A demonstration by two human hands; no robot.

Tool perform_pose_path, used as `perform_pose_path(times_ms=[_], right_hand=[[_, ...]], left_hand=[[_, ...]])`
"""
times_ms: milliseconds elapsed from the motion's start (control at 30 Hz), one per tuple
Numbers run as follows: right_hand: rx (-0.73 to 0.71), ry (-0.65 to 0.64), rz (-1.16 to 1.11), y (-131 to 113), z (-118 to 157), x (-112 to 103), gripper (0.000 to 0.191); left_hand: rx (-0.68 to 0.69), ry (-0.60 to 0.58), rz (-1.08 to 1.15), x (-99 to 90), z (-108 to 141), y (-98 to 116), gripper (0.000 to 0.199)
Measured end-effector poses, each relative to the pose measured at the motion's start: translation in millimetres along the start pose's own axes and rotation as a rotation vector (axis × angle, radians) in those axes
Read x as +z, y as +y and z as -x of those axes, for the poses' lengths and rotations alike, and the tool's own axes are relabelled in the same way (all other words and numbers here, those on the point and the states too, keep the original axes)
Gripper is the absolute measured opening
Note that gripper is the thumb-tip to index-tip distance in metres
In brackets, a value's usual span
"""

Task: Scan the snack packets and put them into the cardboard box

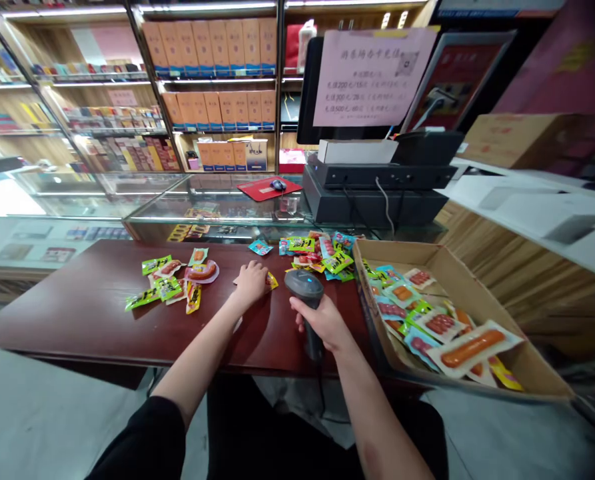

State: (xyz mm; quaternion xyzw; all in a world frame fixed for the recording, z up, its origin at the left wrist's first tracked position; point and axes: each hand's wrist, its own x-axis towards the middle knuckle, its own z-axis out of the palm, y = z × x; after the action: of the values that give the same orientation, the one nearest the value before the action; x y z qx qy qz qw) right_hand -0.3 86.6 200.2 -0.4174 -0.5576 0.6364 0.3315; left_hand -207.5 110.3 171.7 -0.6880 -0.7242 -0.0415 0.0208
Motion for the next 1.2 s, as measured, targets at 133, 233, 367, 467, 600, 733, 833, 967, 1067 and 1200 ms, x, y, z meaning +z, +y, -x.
perform_pose_path(times_ms=[133,233,367,467,600,733,833,967,1067,1200], right_hand=[[0.027,-0.023,0.008,2,6,-4,0.033],[0.027,-0.03,0.003,5,6,-7,0.035],[0.002,-0.019,-0.02,13,3,-14,0.038],[-0.006,0.03,-0.033,19,3,-20,0.039],[-0.002,0.034,-0.031,19,5,-23,0.038],[-0.037,0.049,0.021,15,6,-20,0.036],[-0.071,0.056,0.068,13,6,-18,0.035],[-0.107,0.051,0.101,12,6,-18,0.035],[-0.119,0.05,0.112,13,5,-18,0.036],[-0.119,0.055,0.106,12,7,-17,0.037]], left_hand=[[0.037,-0.122,0.058,-4.9,-10,1,0.028],[0.007,-0.144,0.122,-11.2,-19,-5,0.047],[-0.074,-0.082,0.463,-18.6,-25,-19,0.036],[-0.203,0.049,0.961,-18.4,-25,-20,0.033],[-0.347,0.138,1.608,-9.9,-20,-2,0.045],[-0.462,0.14,1.75,-3.0,-15,11,0.042],[-0.47,0.133,1.773,-3.3,-13,10,0.039],[-0.46,0.125,1.77,-7.6,-13,6,0.037],[-0.471,0.124,1.764,-9.6,-12,7,0.034],[-0.499,0.131,1.748,-12.1,-11,10,0.032]])
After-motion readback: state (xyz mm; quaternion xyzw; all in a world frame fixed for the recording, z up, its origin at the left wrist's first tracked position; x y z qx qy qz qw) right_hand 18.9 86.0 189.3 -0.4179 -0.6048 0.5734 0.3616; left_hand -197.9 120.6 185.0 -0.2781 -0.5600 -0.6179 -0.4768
